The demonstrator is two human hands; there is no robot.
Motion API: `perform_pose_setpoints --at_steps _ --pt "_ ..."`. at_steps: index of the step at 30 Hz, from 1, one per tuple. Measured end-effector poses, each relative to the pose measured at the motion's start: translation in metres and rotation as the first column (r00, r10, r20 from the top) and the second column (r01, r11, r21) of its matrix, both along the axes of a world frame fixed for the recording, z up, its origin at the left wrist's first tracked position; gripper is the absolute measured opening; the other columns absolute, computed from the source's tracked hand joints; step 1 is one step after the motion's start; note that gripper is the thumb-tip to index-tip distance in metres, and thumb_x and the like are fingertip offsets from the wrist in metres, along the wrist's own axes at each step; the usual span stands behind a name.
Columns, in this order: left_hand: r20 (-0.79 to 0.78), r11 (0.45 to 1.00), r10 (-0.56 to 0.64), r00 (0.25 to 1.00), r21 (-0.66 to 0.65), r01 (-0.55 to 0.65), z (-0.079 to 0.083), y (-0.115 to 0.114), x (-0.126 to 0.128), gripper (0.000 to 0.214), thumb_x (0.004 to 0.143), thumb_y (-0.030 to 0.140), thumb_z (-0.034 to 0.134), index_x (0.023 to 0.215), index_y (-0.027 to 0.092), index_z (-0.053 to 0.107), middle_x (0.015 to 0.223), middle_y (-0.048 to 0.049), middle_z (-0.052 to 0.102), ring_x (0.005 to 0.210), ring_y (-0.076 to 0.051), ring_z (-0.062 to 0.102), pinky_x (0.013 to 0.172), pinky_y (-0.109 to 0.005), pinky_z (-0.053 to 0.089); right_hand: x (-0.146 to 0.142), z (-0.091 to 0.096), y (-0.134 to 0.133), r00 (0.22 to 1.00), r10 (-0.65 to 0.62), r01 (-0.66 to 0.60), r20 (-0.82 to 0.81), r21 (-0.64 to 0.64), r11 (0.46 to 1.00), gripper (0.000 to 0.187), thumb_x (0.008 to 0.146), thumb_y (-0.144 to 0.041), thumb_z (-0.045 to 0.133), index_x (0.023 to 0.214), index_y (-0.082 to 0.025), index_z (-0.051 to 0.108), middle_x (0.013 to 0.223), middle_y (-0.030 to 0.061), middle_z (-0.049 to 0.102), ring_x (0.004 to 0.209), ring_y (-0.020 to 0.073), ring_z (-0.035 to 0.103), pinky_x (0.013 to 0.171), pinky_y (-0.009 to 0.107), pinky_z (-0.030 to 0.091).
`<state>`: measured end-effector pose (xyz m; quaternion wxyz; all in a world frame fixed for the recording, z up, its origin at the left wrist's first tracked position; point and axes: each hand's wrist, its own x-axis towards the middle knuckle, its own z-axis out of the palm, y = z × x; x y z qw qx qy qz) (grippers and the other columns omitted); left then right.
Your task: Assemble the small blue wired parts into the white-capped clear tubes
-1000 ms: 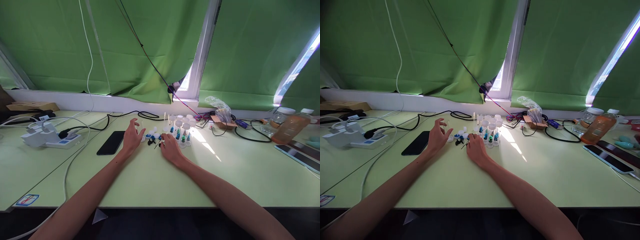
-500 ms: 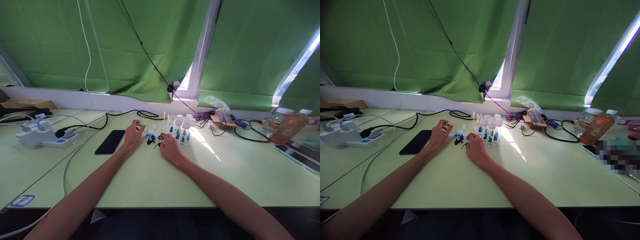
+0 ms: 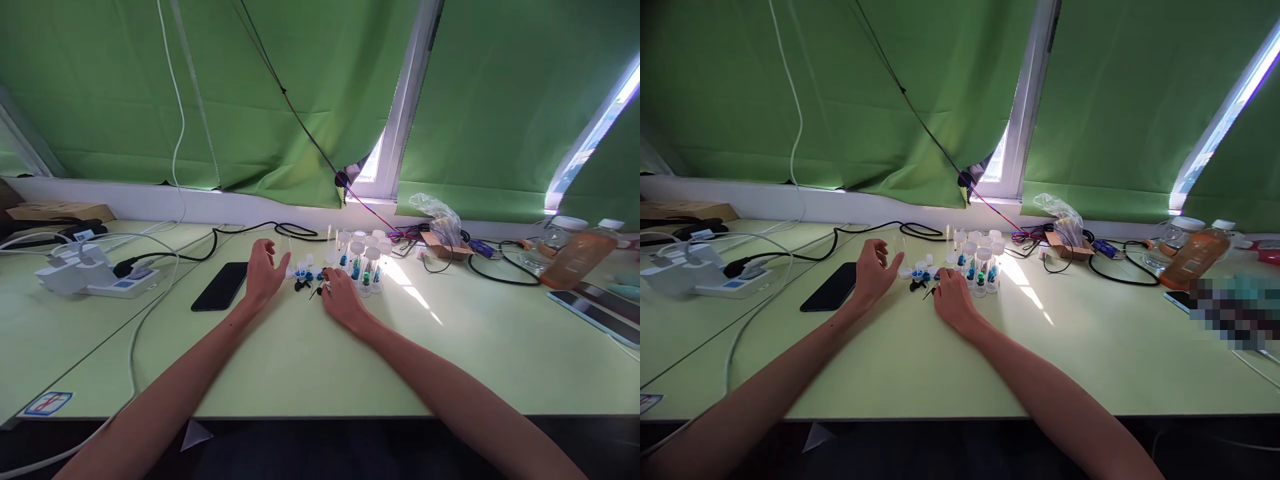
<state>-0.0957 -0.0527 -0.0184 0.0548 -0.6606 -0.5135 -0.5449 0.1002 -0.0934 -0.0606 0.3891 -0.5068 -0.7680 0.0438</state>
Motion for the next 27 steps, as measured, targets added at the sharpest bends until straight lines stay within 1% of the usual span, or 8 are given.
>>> perform_pose_setpoints --at_steps 1,2,4,6,8,12,19,27 --pt "-0.026 1.000 -0.009 1.000 0.023 0.009 0.001 -0.002 0.001 0.026 0.081 0.039 0.060 0.099 0.020 0.054 0.080 -0.0022 0.057 0.059 -0.014 0.050 0.060 -0.029 0.042 0.000 0.001 0.000 1.000 0.003 -0.003 0.000 0.000 1.000 0.024 0.084 -0.010 0.047 0.105 -0.016 0.056 0.102 0.0121 0.063 0.099 0.0252 0.056 0.085 0.037 0.046" --pt "-0.082 0.999 -0.041 0.996 0.007 0.042 0.001 -0.004 0.001 0.019 0.084 0.037 0.057 0.093 0.021 0.056 0.072 -0.0005 0.056 0.057 -0.014 0.049 0.060 -0.029 0.041 0.000 0.001 -0.001 1.000 0.006 -0.006 -0.001 0.001 1.000 0.024 0.083 -0.009 0.047 0.105 -0.016 0.056 0.102 0.0121 0.063 0.099 0.0250 0.056 0.085 0.037 0.046" --pt "-0.234 0.981 -0.168 0.958 -0.133 0.139 -0.001 -0.004 0.002 0.015 0.086 0.035 0.052 0.082 0.023 0.061 0.061 0.0004 0.056 0.055 -0.016 0.050 0.059 -0.029 0.039 -0.001 0.003 -0.002 1.000 0.011 -0.011 -0.003 -0.001 1.000 0.025 0.083 -0.008 0.048 0.105 -0.016 0.056 0.102 0.0119 0.062 0.098 0.0244 0.056 0.083 0.036 0.046" --pt "-0.339 0.932 -0.285 0.897 -0.316 0.177 -0.007 -0.002 0.002 0.020 0.085 0.034 0.051 0.078 0.025 0.067 0.063 -0.0018 0.063 0.057 -0.018 0.055 0.057 -0.030 0.037 -0.001 0.005 -0.003 1.000 0.012 -0.012 -0.008 -0.012 1.000 0.025 0.083 -0.008 0.047 0.105 -0.016 0.056 0.103 0.0115 0.062 0.094 0.0234 0.057 0.080 0.034 0.046" --pt "-0.370 0.916 -0.280 0.886 -0.380 0.131 -0.014 0.002 0.003 0.024 0.085 0.034 0.050 0.081 0.027 0.072 0.070 -0.0043 0.070 0.062 -0.021 0.059 0.057 -0.031 0.036 -0.002 0.006 -0.005 1.000 0.007 -0.007 -0.009 -0.031 0.999 0.025 0.084 -0.009 0.047 0.105 -0.017 0.057 0.102 0.0109 0.062 0.089 0.0224 0.058 0.075 0.033 0.046" --pt "-0.368 0.921 -0.225 0.902 -0.381 0.074 -0.020 0.002 0.004 0.030 0.087 0.037 0.047 0.090 0.027 0.075 0.078 -0.0074 0.073 0.066 -0.024 0.061 0.057 -0.031 0.036 -0.003 0.008 -0.007 1.000 -0.011 0.012 0.009 -0.063 0.998 0.025 0.086 -0.011 0.045 0.108 -0.017 0.057 0.104 0.0106 0.063 0.084 0.0217 0.060 0.069 0.031 0.044" --pt "-0.380 0.869 -0.316 0.869 -0.483 0.105 -0.016 -0.001 0.007 0.039 0.092 0.038 0.036 0.083 0.020 0.069 0.080 -0.0081 0.072 0.071 -0.022 0.060 0.065 -0.030 0.038 -0.002 0.011 -0.011 0.996 -0.010 0.021 0.092 -0.122 0.992 0.029 0.088 -0.014 0.044 0.114 -0.017 0.055 0.110 0.0107 0.062 0.089 0.0214 0.061 0.070 0.030 0.045" --pt "-0.323 0.856 -0.308 0.895 -0.504 0.113 -0.018 0.002 0.007 0.030 0.087 0.040 0.047 0.084 0.019 0.068 0.066 -0.0031 0.065 0.061 -0.018 0.054 0.061 -0.029 0.036 -0.001 0.013 -0.012 0.988 -0.017 0.040 0.154 -0.150 0.988 0.033 0.086 -0.010 0.043 0.116 -0.016 0.055 0.112 0.0121 0.060 0.091 0.0225 0.060 0.071 0.031 0.045"
